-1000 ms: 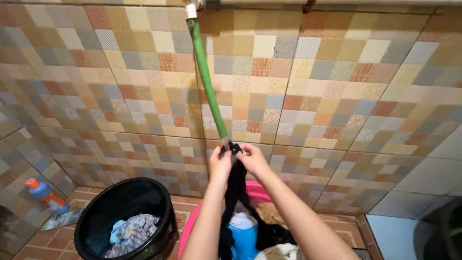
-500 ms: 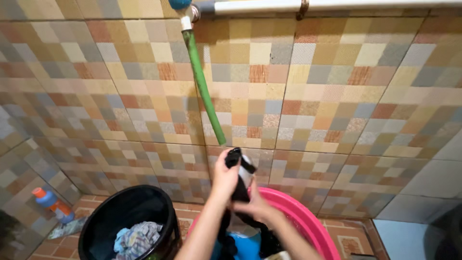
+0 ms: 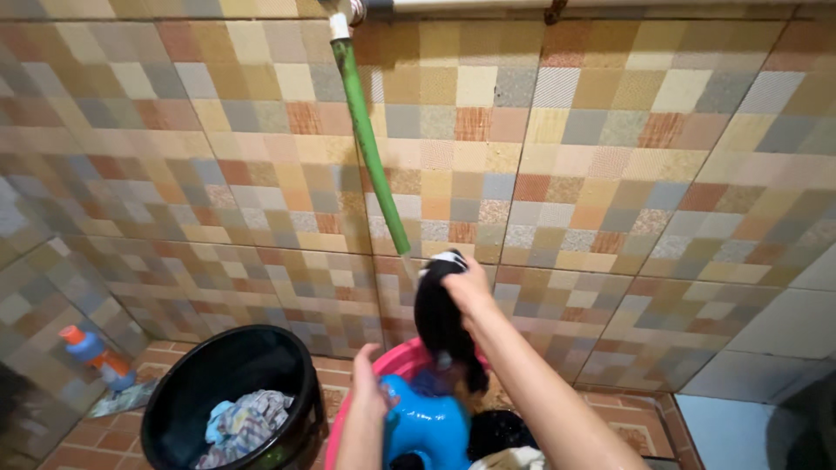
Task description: The person washes clothes by hand in a pink basin using water from a hose, scrubbing and wringing various items including a patterned cloth and a black garment.
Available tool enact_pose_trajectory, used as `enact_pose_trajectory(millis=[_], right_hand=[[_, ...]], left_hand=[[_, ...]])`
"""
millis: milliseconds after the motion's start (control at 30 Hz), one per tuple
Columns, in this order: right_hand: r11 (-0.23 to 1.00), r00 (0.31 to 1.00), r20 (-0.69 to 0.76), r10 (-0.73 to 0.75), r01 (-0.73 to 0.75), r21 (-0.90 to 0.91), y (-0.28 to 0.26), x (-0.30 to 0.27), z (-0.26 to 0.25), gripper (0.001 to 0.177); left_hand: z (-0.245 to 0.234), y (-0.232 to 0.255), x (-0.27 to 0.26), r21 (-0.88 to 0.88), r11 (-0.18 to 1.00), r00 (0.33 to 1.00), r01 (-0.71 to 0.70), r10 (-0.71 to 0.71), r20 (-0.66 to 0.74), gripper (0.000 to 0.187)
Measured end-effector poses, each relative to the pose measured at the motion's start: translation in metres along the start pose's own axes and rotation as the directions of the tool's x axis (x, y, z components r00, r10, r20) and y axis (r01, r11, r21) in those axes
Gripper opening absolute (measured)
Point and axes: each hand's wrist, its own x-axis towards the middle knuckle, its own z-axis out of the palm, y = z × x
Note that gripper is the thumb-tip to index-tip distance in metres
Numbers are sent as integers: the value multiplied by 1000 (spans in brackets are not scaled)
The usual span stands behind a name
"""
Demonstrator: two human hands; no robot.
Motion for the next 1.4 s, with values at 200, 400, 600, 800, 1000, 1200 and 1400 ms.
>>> enact_pose_trajectory(millis=[200, 400, 600, 800, 1000, 1200, 1400], right_hand=[[696, 859, 504, -90, 416, -585, -18, -4, 23, 54], [987, 515, 854, -70, 162, -16, -30, -42, 10, 84], [749, 747, 497, -441, 611, -255, -36, -74, 25, 94], [789, 898, 49, -437, 408, -460, -11, -43, 20, 36], [758, 850, 114, -514, 512, -404, -39, -58, 4, 38], [715, 725, 434, -535, 662, -223, -28, -134, 11, 46], [963, 959, 112, -261, 251, 96, 24, -145, -9, 37]], left_hand=[[79, 47, -102, 523, 311, 583, -794, 634, 507, 144], [94, 14, -81, 485, 500, 689, -718, 611, 390, 79], [119, -14, -31, 97, 827, 807, -554, 505, 306, 74], [111, -7, -51, 456, 604, 745, -653, 407, 528, 96], [52, 26, -50, 48, 826, 700, 562, -506, 505, 108], [44, -63, 2, -277, 784, 673, 556, -229, 703, 91], [1, -91, 39, -205, 924, 776, 323, -135, 616, 56]])
